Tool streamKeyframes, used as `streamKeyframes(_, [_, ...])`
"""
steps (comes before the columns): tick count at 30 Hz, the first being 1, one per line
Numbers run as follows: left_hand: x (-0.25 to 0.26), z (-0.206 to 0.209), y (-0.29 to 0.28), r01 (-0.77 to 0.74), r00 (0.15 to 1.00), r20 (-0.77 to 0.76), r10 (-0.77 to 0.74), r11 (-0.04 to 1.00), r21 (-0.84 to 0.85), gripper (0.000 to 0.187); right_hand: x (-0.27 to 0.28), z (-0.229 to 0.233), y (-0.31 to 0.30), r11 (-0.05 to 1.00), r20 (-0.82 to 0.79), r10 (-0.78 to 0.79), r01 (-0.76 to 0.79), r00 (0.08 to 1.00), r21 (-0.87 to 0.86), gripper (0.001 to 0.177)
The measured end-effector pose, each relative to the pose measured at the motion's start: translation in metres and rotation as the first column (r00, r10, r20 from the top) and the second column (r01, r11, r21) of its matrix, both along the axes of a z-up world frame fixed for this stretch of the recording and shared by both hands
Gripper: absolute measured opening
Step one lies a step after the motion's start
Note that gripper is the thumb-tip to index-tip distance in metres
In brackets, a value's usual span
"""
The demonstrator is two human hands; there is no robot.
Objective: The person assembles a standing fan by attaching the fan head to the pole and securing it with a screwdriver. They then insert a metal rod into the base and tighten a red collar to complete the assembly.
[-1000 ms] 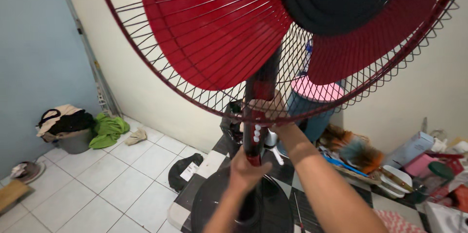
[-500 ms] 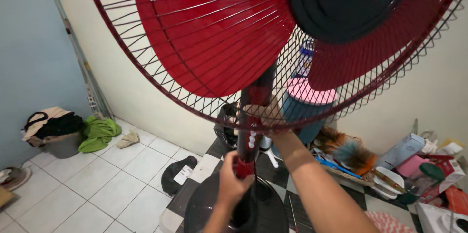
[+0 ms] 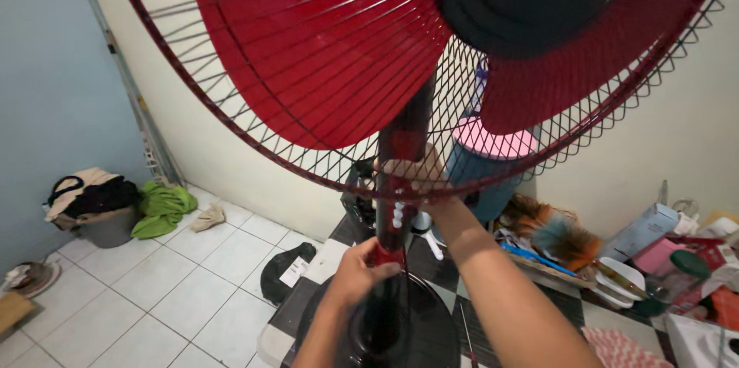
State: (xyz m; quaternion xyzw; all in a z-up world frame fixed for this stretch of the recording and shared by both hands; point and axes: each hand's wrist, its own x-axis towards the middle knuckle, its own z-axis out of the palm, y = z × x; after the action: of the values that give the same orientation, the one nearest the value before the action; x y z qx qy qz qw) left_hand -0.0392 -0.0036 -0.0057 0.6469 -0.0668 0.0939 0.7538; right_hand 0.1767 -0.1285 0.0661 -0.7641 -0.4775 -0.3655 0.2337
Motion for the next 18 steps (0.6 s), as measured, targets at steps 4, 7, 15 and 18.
streamKeyframes(4, [0.003,0.005,-0.023,-0.331,0.931,0.22,0.29,0.927,0.178,0.051,0.002,0.012,0.014,1.0,-0.009,0.02,-0.02,1.0,0.011,0.029])
streamKeyframes(7, [0.018,0.006,-0.057,-0.685,0.725,0.304,0.618,0.693,0.225,0.039,0.002,0.011,0.014,1.0,-0.009,0.023,-0.023,1.0,0.012,0.03])
streamKeyframes(15, [0.039,0.014,0.001,0.043,0.999,-0.038,-0.033,0.955,0.295,0.035,0.004,0.002,-0.005,1.0,0.001,-0.018,0.018,1.0,0.011,0.031])
streamKeyframes(18, [0.026,0.018,-0.004,0.05,0.998,-0.054,-0.042,0.985,0.166,0.039,0.0,0.003,-0.001,1.0,-0.004,-0.015,0.015,1.0,0.017,0.031])
